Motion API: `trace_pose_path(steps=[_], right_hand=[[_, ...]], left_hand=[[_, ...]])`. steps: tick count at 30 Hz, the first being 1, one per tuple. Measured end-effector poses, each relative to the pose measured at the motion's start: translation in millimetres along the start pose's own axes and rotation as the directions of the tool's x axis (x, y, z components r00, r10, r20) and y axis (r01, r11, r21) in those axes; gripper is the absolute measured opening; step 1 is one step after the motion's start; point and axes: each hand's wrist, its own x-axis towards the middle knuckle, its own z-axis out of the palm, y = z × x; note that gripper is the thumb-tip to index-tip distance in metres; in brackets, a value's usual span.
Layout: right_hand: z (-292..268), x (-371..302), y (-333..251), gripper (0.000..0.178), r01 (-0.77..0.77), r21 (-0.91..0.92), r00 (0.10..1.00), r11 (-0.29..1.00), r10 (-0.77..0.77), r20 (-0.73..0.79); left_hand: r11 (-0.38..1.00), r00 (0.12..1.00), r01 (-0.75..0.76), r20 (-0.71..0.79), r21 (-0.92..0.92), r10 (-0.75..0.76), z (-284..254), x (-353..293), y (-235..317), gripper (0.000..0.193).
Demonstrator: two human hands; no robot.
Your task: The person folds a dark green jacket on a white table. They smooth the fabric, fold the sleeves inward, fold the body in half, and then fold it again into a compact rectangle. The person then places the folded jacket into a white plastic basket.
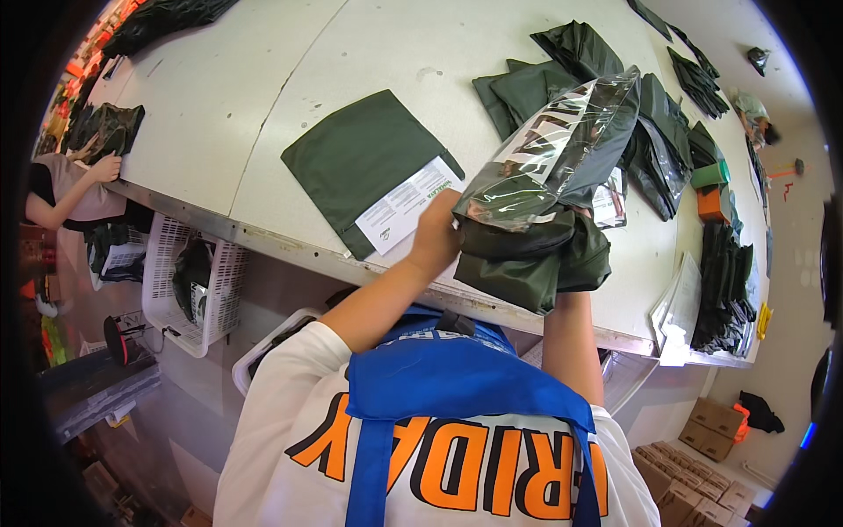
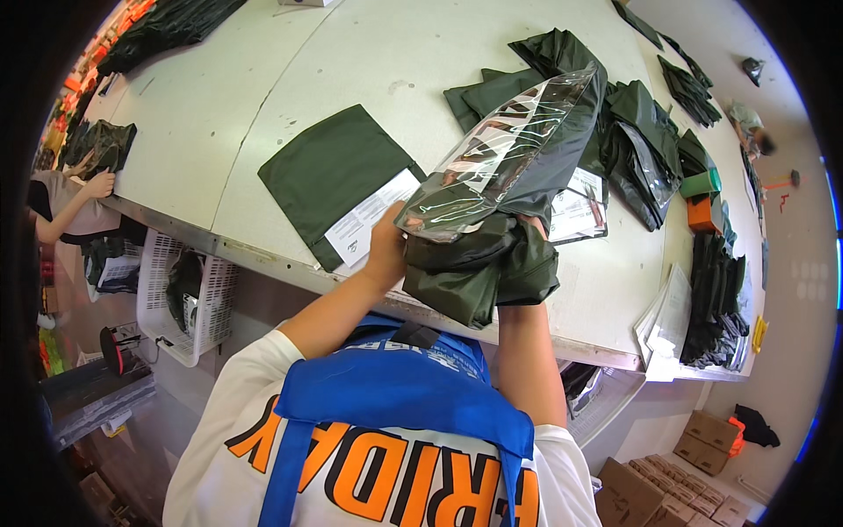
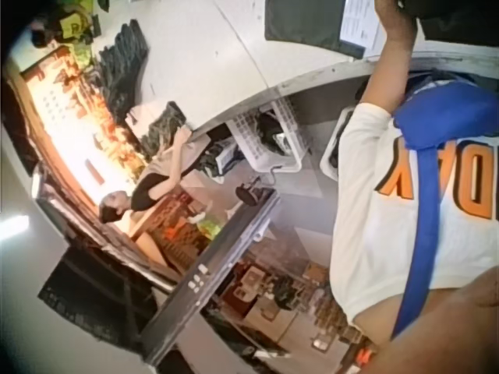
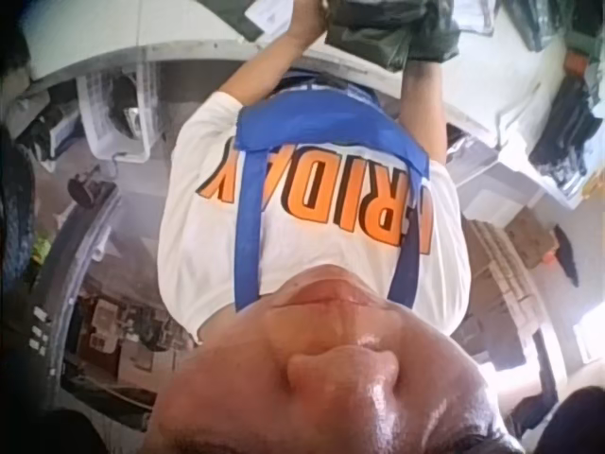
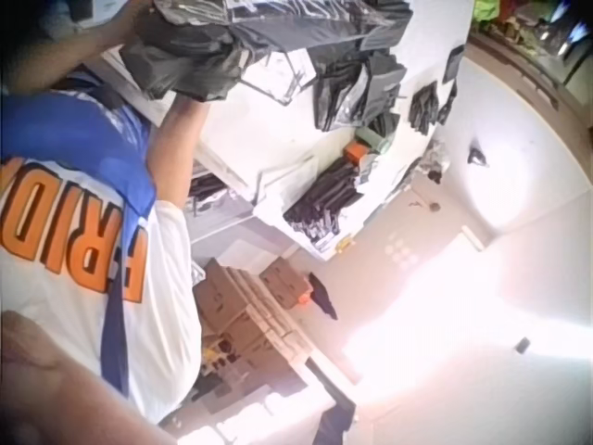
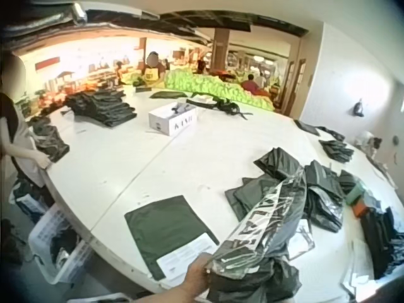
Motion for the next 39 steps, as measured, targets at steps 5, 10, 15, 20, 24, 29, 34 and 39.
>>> trace_pose_path(steps=[5,10,15,20,24,29,34,39], right_hand=[[-23,2,11,0.036,-0.101,0.129,0.994,0.987,0.105,-0.029],[6,-4,-24,0.037,-0.035,-0.056,0.999,0.998,0.036,0.014],[-29,7,17,0.028,0.207,-0.766,0.971,0.608,-0.225,0.083],[-18,5,6,0.028,0.275,-0.824,0.956,0.496,-0.233,0.179],[9,14,11,0.034,-0.348,-0.197,0.929,0.916,0.309,-0.204],[43,4,63,0.050,-0.251,-0.646,0.966,0.721,0.140,-0.219],[34,7,76,0.037,-0.252,-0.624,0.968,0.740,0.190,-0.165],[45,-2,69,0.031,0.050,-0.856,0.997,0.515,0.021,0.070]], left_hand=[[0.951,0.992,0.068,0.122,-0.302,-0.032,-10,17,9,0.061],[0.980,0.959,0.004,0.277,-0.198,0.052,-36,36,35,0.071],[0.994,0.967,-0.103,0.230,-0.031,0.107,-23,7,68,0.061],[0.962,0.972,0.137,0.219,-0.235,-0.085,-14,-28,30,0.068],[0.989,0.954,0.110,0.289,-0.099,-0.077,-25,-42,10,0.046],[0.923,0.911,0.380,0.148,0.055,-0.384,-36,-56,-20,0.012],[0.787,0.868,0.494,0.260,-0.370,-0.423,-53,-56,-22,0.027],[0.423,0.594,0.804,0.562,-0.417,-0.575,-55,-18,-37,0.086]])
